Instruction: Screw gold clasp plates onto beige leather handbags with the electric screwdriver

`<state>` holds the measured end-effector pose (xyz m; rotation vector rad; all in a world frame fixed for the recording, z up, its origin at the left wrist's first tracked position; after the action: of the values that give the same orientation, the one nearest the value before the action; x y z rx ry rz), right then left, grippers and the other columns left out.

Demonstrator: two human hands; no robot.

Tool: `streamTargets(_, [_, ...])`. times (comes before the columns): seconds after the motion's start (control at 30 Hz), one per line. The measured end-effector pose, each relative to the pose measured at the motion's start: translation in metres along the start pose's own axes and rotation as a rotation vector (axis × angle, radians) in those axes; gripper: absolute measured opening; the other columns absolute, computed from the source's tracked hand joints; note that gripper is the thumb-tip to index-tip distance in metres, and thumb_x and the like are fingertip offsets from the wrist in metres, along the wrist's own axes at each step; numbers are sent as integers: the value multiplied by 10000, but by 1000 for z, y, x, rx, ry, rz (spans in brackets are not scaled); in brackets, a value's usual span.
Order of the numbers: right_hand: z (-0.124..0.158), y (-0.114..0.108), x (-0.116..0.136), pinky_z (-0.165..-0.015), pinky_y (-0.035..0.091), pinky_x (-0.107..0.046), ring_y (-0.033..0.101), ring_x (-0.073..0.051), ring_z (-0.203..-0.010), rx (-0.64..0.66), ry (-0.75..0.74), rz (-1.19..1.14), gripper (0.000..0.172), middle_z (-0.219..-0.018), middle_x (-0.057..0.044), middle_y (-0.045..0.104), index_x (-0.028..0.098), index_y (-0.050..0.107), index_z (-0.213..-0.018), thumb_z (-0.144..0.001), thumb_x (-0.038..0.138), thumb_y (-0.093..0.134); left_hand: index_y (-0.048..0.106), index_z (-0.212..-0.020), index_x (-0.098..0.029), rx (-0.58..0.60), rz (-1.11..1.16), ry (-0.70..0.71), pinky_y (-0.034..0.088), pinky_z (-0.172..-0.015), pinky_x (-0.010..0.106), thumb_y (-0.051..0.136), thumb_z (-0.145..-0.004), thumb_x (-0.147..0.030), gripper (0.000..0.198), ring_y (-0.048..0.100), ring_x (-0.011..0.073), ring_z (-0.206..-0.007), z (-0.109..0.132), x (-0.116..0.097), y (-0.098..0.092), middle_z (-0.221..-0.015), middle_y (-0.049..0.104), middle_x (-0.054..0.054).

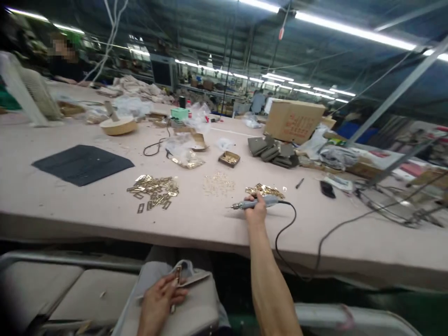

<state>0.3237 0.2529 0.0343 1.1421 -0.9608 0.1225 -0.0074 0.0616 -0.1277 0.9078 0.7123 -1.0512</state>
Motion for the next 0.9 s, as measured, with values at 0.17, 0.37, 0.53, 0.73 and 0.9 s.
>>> streamTargets(0.17, [28, 2, 1, -552, 522, -169, 477, -31, -494, -17, 32, -94, 321, -707, 97, 564, 205, 504, -857, -856, 272, 818, 689, -1045, -99, 0, -30, 22, 650, -548, 324, 916, -605, -559, 676, 785, 267, -634, -5, -1, -15, -921, 825, 182])
streamTargets(0.37, [89, 10, -12, -556, 514, -174, 498, -31, -518, -11, 139, -161, 275, -761, 76, 604, 198, 539, -898, -806, 164, 796, 692, -1031, -86, -19, 45, 29, 641, -511, 285, 912, -658, -473, 581, 784, 249, -601, 2, -4, -7, -878, 821, 172])
streamTargets(0.53, [159, 12, -38, -578, 524, -202, 503, -42, -554, 36, 188, -39, 314, -803, 57, 608, 188, 558, -893, -758, 197, 841, 711, -1080, -64, 14, 79, 24, 651, -562, 273, 859, -763, -402, 487, 801, 245, -661, 8, -3, -7, -936, 817, 185])
streamTargets(0.73, [218, 5, -77, -557, 525, -247, 523, -78, -543, 40, 159, 148, 377, -750, 48, 624, 199, 553, -875, -708, 272, 882, 701, -1140, -49, 46, 110, 14, 656, -594, 271, 781, -834, -318, 416, 810, 251, -706, 8, 3, -10, -980, 813, 193])
streamTargets(0.9, [232, -2, -100, -540, 524, -267, 531, -89, -522, 35, 146, 203, 357, -733, 30, 650, 182, 584, -882, -710, 272, 883, 697, -1121, -50, 55, 128, 12, 659, -595, 269, 730, -849, -229, 327, 810, 244, -701, 7, 4, -10, -995, 814, 187])
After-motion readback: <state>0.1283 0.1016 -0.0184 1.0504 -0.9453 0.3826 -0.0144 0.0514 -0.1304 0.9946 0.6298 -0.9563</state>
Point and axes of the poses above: each hand's wrist, its own z-axis away from the middle knuckle, its own y-axis out of the palm, x = y × z, the point moved 3 cm from there along -z, towards the middle knuckle
